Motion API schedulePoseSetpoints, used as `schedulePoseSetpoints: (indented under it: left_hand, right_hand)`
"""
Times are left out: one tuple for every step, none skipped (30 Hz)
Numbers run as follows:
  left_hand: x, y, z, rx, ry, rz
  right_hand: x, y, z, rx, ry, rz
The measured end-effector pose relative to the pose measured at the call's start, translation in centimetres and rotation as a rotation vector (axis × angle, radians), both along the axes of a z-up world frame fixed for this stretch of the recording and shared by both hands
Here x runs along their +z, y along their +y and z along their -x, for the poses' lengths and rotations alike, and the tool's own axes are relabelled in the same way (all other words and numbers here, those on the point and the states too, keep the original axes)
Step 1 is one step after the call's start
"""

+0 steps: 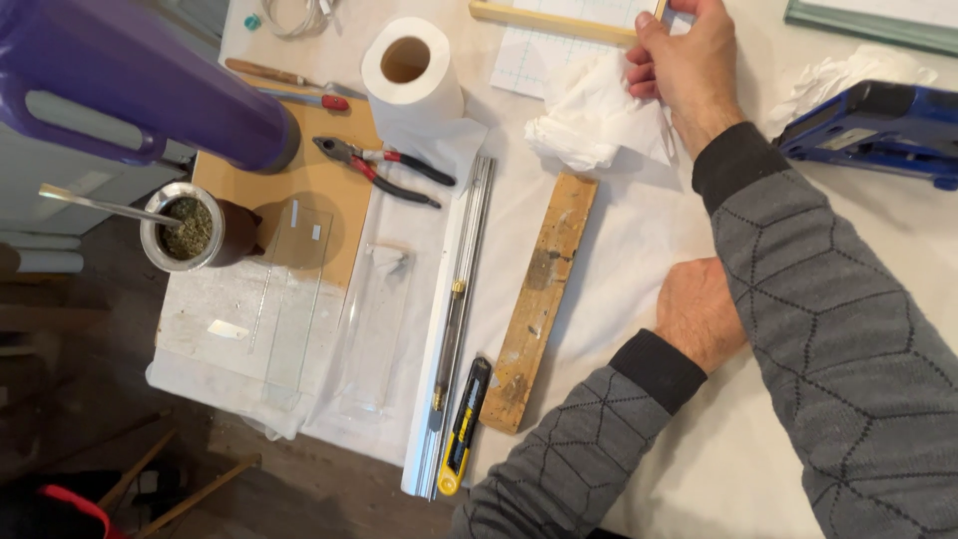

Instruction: Assembling a picture frame, prepping the artwork, and sealing the back of the frame.

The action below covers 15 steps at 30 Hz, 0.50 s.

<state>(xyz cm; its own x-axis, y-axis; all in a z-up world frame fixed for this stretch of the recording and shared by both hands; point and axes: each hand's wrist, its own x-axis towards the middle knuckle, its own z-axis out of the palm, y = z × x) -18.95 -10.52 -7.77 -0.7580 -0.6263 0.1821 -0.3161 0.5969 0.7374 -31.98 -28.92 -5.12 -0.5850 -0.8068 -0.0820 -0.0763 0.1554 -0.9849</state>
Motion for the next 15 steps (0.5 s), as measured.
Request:
schedulePoseSetpoints:
  left_hand:
    - [0.0, -0.2, 0.2, 0.006, 0.007, 0.007]
    - [-0.1, -0.1, 0.2, 0.009, 0.008, 0.003]
    - [-0.2, 0.2, 0.1, 0.003, -0.012, -0.002]
    - [-0.3, 0.3, -0.1, -0.001, -0.034, -0.004]
    - [-0.4, 0.4, -0.1, 0.004, -0.037, -0.005]
    - [-0.5, 0.1, 0.2, 0.003, -0.023, 0.022]
    - [-0.6, -0.1, 0.5, 0.001, -0.009, 0.049]
    - [-0.4, -0.1, 0.4, -0.003, -0.007, 0.045]
    - [-0.2, 0.0, 0.4, -0.024, -0.034, 0.011]
    - [0.1, 0.1, 0.4, -0.053, -0.06, -0.021]
    - [-0.2, 0.4, 0.2, -0.065, -0.058, -0.024]
    - [-0.5, 0.3, 0.1, -0.083, 0.047, 0.074]
    - [-0.7, 0.3, 0.1, -0.103, 0.155, 0.17]
    - [-1.3, 0.1, -0.2, -0.125, 0.158, 0.169]
    - [-1.9, -0.1, -0.4, -0.146, 0.316, -0.139]
  right_hand:
    - [0.2, -0.3, 0.2, -0.002, -0.009, 0.028]
    - [0.1, -0.2, 0.1, 0.001, -0.008, 0.024]
    - [0.0, -0.1, 0.0, -0.023, -0.009, -0.004]
    - [-0.1, -0.1, -0.2, -0.045, -0.013, -0.029]
    - [-0.7, 0.2, -0.2, -0.041, -0.015, -0.029]
    - [-0.9, 0.3, 0.3, -0.051, 0.01, -0.007]
    - [-1.2, 0.3, 0.8, -0.061, 0.035, 0.015]
    - [-1.3, 1.1, 0.7, -0.065, 0.037, 0.01]
    - [-1.5, 1.9, 0.8, -0.033, 0.308, 0.089]
    - [-1.6, 2.9, 0.9, -0.005, 0.58, 0.166]
    - [0.7, 4.2, -0.8, -0.015, 0.583, 0.159]
    - [3.3, 5.3, -2.4, 0.033, 0.608, 0.171]
    - [5.8, 6.4, -4.0, 0.082, 0.633, 0.182]
    - [6.5, 8.3, -5.5, 0.061, 0.636, 0.175]
    - [7.2, 10.2, -6.9, 0.137, 0.517, 0.165]
